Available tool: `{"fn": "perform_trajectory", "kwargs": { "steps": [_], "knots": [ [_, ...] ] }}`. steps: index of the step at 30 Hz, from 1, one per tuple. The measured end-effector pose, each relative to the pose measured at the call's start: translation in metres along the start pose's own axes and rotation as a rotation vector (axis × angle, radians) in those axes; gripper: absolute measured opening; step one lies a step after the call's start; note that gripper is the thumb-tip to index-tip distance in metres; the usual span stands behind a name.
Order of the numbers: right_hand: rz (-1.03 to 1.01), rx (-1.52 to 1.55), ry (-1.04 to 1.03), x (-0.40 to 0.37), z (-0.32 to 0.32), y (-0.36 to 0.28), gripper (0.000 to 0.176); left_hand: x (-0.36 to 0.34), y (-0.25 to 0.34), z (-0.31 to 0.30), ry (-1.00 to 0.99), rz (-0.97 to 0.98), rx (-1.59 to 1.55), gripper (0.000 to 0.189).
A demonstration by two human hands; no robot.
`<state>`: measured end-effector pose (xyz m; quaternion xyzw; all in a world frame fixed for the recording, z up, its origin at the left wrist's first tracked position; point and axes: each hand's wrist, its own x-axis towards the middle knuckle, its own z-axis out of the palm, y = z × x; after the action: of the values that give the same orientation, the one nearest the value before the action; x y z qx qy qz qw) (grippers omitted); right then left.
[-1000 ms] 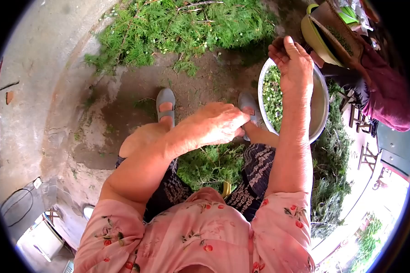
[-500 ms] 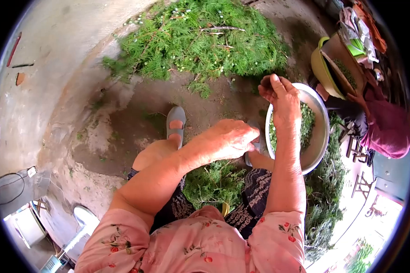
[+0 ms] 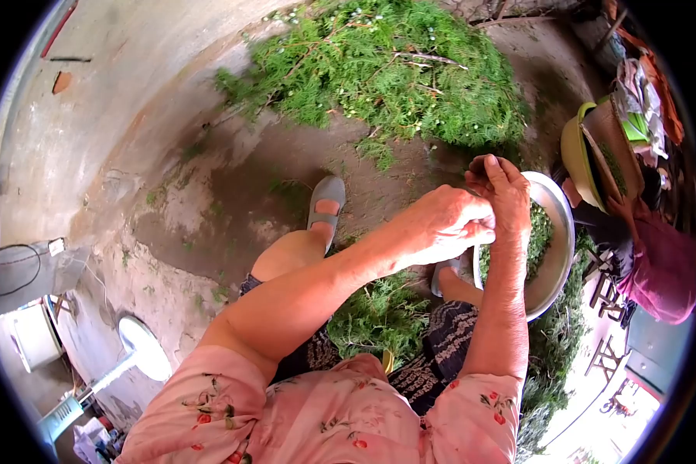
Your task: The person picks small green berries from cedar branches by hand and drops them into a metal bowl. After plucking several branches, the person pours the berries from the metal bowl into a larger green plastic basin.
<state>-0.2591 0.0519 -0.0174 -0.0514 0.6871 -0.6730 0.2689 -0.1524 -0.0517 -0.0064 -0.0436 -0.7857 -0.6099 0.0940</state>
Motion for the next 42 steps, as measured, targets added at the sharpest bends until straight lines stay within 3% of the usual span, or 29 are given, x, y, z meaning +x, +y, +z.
{"fn": "perform_trajectory", "kwargs": {
  "steps": [5,9,13,16,19,20,22,24,26,30,32,34,38,42],
  "knots": [
    [-0.052,0.039,-0.071,-0.01,0.019,0.003,0.024,0.005,0.003,-0.009,0.187,-0.028,0.012,0.015],
    [0.016,0.173,-0.083,-0.013,0.038,0.007,0.022,0.008,-0.006,-0.01,0.28,-0.056,0.016,0.018],
    [0.11,0.489,-0.166,-0.008,0.031,0.027,0.025,0.008,-0.007,-0.011,0.321,-0.048,0.047,0.018],
    [0.106,0.534,-0.14,-0.024,0.036,0.025,0.026,0.008,-0.005,-0.014,0.273,-0.118,-0.046,0.022],
    [0.114,0.523,-0.24,-0.008,0.022,0.05,0.023,0.007,-0.008,-0.013,0.295,-0.059,0.052,0.018],
    [-0.104,0.05,-0.232,-0.011,0.019,0.051,0.022,0.007,-0.009,-0.012,0.286,-0.058,0.047,0.018],
    [0.137,0.445,-0.093,-0.02,0.028,0.038,0.018,0.007,-0.007,-0.013,0.289,-0.072,0.054,0.018],
    [0.242,0.602,0.031,-0.025,0.041,0.03,0.015,0.007,0.0,-0.016,0.254,-0.137,0.003,0.019],
    [0.285,0.748,-0.093,-0.006,0.021,0.06,0.015,0.009,0.001,-0.017,0.196,-0.193,-0.036,0.021],
    [0.29,0.778,-0.102,-0.005,0.02,0.058,0.013,0.012,-0.006,-0.01,0.201,-0.179,-0.052,0.021],
    [0.299,0.649,0.098,-0.024,0.042,0.021,0.01,0.012,-0.008,-0.006,0.226,-0.125,-0.014,0.02],
    [0.282,0.682,-0.056,-0.015,0.021,0.041,0.013,0.011,-0.008,-0.002,0.217,-0.099,-0.011,0.019],
    [0.303,0.678,0.018,-0.011,0.02,0.039,0.018,0.005,-0.002,0.0,0.154,-0.058,0.006,0.015],
    [0.18,0.545,-0.228,-0.005,-0.01,0.088,0.03,-0.004,0.0,0.004,0.084,-0.015,0.049,0.012]
  ]
}}
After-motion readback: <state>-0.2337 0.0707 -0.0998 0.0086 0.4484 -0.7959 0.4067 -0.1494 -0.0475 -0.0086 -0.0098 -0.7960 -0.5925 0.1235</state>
